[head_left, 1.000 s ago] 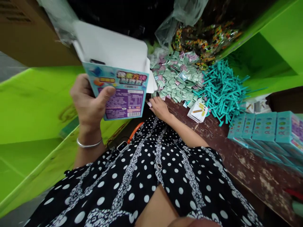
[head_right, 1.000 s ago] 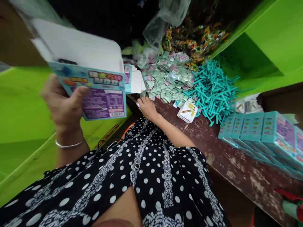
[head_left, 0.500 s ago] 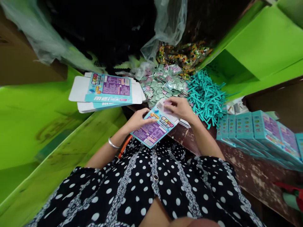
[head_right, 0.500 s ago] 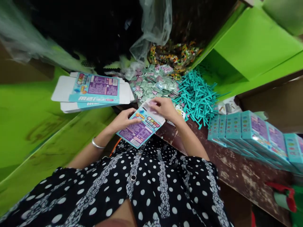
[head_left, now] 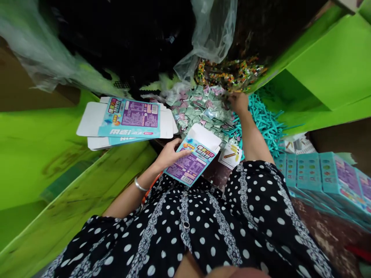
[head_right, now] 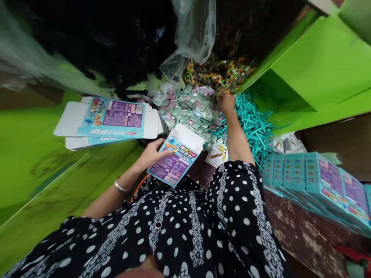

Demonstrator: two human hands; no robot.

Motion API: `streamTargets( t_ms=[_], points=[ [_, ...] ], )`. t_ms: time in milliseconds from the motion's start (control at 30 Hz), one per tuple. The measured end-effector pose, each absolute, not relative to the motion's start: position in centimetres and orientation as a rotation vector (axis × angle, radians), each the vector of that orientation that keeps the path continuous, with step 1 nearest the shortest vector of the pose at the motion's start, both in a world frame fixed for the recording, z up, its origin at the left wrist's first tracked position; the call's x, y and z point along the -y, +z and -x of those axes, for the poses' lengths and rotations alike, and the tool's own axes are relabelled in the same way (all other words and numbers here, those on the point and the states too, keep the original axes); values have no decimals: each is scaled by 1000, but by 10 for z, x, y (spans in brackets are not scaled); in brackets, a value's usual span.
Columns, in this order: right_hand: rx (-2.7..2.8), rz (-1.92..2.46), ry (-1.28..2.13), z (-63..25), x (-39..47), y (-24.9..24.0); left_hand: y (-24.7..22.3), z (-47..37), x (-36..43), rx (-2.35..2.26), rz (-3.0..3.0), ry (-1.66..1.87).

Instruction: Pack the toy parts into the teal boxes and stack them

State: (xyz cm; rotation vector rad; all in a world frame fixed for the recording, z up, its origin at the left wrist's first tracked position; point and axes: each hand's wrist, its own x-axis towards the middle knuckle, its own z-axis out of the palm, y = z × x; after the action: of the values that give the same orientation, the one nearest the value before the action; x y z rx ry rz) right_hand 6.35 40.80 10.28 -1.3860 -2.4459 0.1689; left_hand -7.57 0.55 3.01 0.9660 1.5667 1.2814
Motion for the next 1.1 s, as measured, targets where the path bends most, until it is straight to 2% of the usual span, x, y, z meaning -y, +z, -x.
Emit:
streamTargets(
  t_ms=[133, 233, 400, 600, 833, 1033, 1100],
  points=[
    [2145, 1233, 76, -89, -412, 141, 27, 77, -4, -1594, -969, 1270],
    [2117, 1072, 83, -113, -394, 183, 27, 71, -6, -1569, -1010, 1259],
    [2761, 805, 392, -135, -296, 228, 31, 58, -8, -1493, -1045, 1304],
    [3299, 559, 228, -132, -203, 222, 36, 42, -2, -1413, -1090, 1315],
    [3222, 659, 144, -123, -166, 206, 37, 25, 4, -1378, -1083, 1435],
    [3163, 446, 717, -143, -184, 229, 42, 24, 5, -1364, -1174, 1445],
    [3057, 459, 780, -146, -183, 228, 43, 24, 4, -1358, -1207, 1415]
  ],
)
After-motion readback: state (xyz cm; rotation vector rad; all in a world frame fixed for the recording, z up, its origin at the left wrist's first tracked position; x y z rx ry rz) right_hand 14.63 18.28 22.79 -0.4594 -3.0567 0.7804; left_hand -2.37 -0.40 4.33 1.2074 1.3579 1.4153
